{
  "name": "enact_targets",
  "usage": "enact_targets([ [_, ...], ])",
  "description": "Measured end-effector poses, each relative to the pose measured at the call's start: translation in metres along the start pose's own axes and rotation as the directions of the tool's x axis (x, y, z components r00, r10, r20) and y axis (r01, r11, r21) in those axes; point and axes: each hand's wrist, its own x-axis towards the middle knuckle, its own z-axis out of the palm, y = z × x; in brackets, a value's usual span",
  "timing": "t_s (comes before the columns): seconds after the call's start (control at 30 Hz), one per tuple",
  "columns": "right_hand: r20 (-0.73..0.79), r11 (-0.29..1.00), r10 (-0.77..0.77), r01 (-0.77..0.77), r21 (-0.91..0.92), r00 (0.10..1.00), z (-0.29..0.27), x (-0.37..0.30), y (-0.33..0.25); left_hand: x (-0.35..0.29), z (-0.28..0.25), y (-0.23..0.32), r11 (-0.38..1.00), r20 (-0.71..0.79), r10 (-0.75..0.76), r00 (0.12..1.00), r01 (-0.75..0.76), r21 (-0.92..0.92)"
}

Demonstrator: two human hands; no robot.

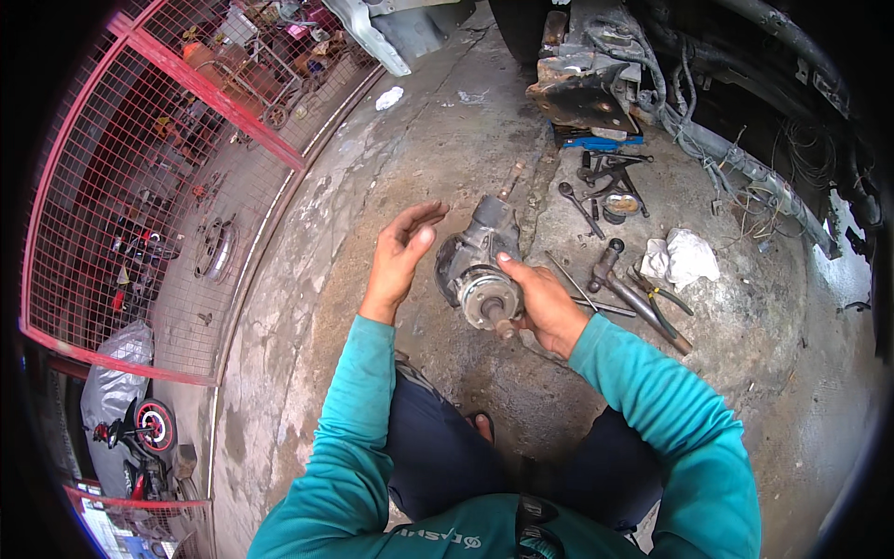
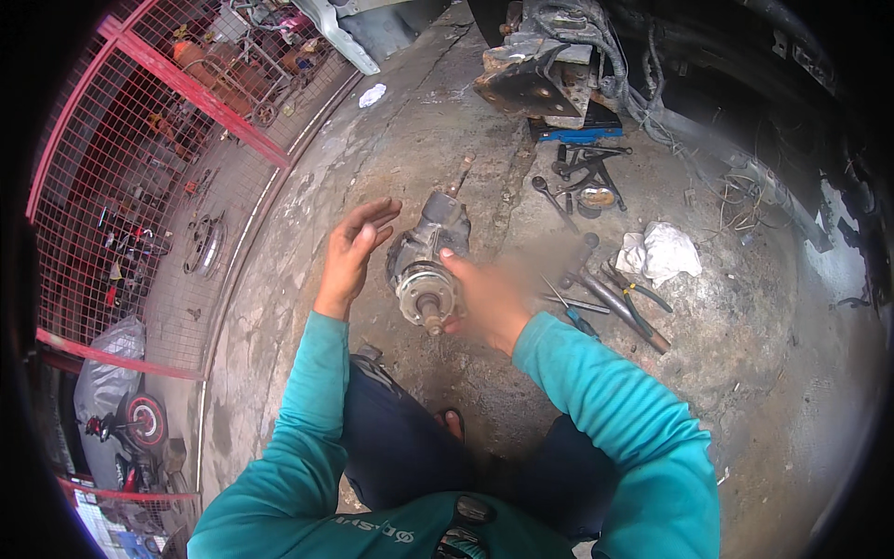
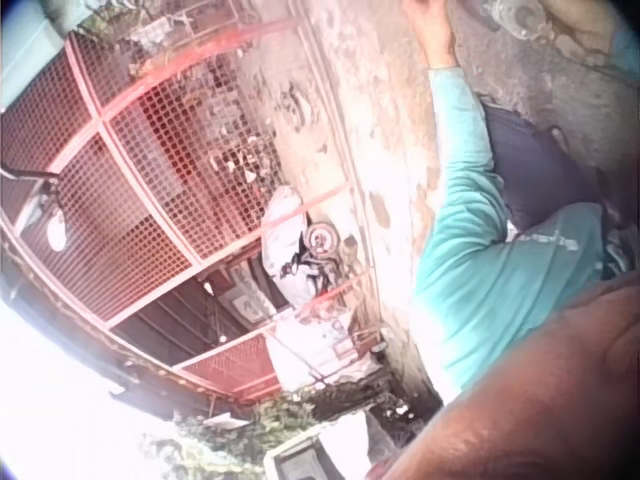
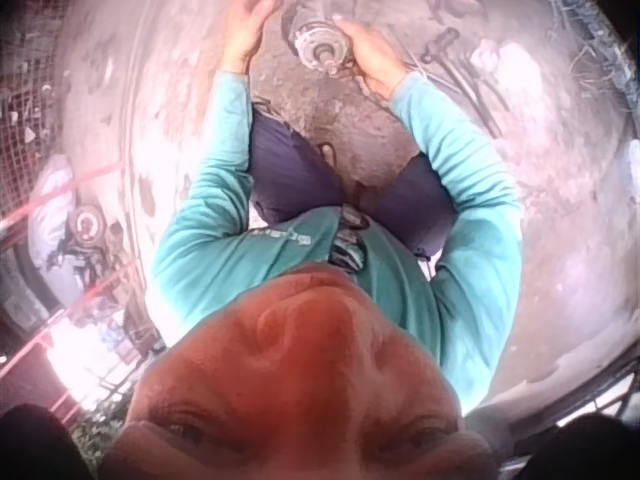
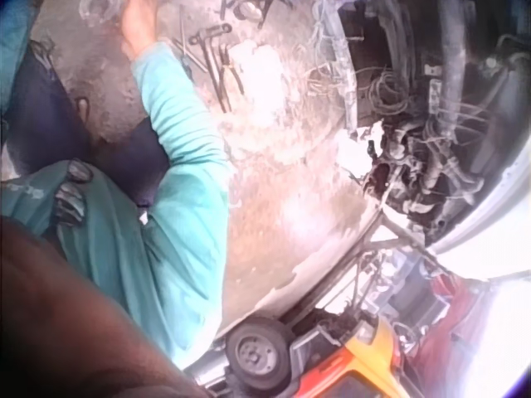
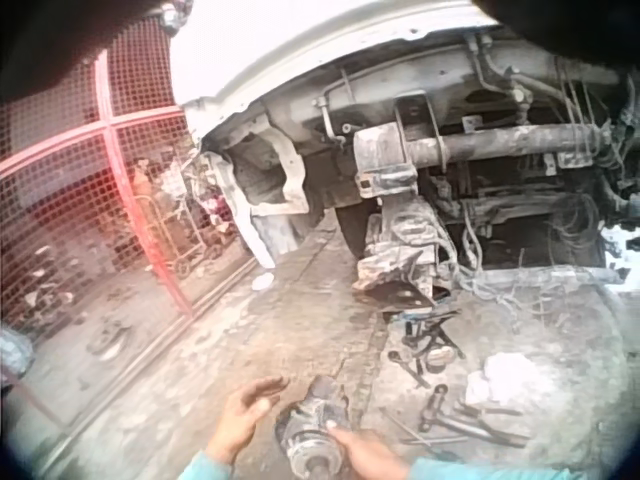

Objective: The person sits on the floor and uses a screwdriver and hammer to disassemble and adjust a mechanical part. They then move to a vise to secure the part and continue hammering and adjusting it.

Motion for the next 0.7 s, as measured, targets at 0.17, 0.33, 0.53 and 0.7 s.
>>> enact_targets([
  [0.17,-0.104,0.998,-0.051,0.054,0.035,0.993,0.015,0.022,0.002,-0.036,0.023,0.002,0.848,0.200,0.157,0.967,-0.236,0.475],
  [0.33,-0.166,0.991,-0.072,0.089,0.100,0.984,0.047,0.039,0.016,-0.029,0.042,-0.011,0.945,-0.105,0.172,0.979,-0.135,0.297],
  [0.53,-0.237,0.992,-0.101,0.115,0.045,0.966,0.052,0.038,0.014,-0.023,0.032,-0.016,0.949,0.018,0.286,0.958,-0.286,0.132],
  [0.7,-0.176,0.994,-0.066,0.080,0.073,0.982,0.044,0.029,0.009,-0.014,0.041,-0.021,0.915,0.014,0.358,0.933,-0.354,0.194],
])
